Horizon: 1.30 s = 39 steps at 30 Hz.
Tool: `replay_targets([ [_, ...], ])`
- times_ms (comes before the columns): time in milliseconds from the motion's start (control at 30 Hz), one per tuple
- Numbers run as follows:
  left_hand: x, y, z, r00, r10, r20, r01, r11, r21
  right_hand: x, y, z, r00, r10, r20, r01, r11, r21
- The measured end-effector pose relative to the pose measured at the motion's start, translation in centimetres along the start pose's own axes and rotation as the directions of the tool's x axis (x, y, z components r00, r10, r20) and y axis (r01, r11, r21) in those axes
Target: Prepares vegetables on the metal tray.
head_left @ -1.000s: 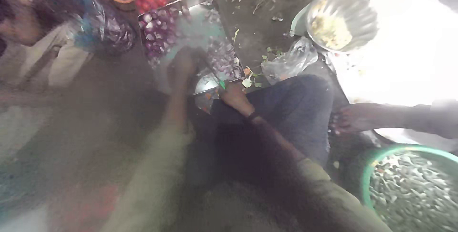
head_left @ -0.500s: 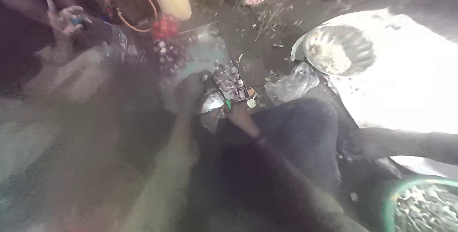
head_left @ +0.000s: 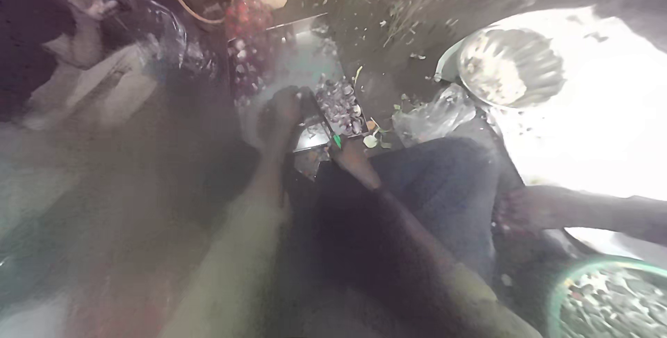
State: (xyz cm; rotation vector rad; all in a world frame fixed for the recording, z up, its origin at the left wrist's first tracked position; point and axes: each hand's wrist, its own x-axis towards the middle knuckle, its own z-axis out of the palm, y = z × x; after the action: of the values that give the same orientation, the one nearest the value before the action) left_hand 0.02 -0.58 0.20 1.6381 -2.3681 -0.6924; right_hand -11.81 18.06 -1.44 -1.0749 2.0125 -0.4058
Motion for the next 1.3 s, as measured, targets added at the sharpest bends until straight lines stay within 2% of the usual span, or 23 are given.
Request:
replay_targets([
  [367, 0.3, 0.1, 0.0, 0.999, -0.052, -0.008, 0.052, 0.998, -0.033, 0.4, 0.0, 0.1, 1.000, 0.007, 0.019, -0.007, 0.999, 0.041],
  [533, -0.3, 1.1, 0.0, 0.999, 0.007, -0.048, -0.009, 0.999, -0.036, 0.5, -0.1, 0.4, 1.000, -0.011, 0.008, 0.010, 1.000, 0.026],
  [733, -0.5, 0.8, 0.2, 0.998, -0.042, -0.044, 0.046, 0.996, 0.071, 0.7, 0.2, 1.1, 0.997, -0.038, -0.062, 0.037, 0.999, -0.026],
  [967, -1.0, 1.1, 0.2, 0.998, -0.021, -0.061, 0.024, 0.998, 0.057, -0.6, -0.2, 0.9, 0.990, -0.089, -0.108, 0.083, 0.995, -0.056],
  [1167, -0.5, 0.2, 0.7, 0.993, 0.093, -0.076, -0.083, 0.989, 0.125, -1.2, -0.4, 1.2, 0.989, -0.089, -0.115, 0.079, 0.993, -0.083],
  [1300, -0.1, -0.1, 1.0, 0.992, 0.111, -0.065, -0.103, 0.988, 0.113, -1.6, -0.4, 1.2, 0.987, -0.118, -0.106, 0.108, 0.990, -0.091],
])
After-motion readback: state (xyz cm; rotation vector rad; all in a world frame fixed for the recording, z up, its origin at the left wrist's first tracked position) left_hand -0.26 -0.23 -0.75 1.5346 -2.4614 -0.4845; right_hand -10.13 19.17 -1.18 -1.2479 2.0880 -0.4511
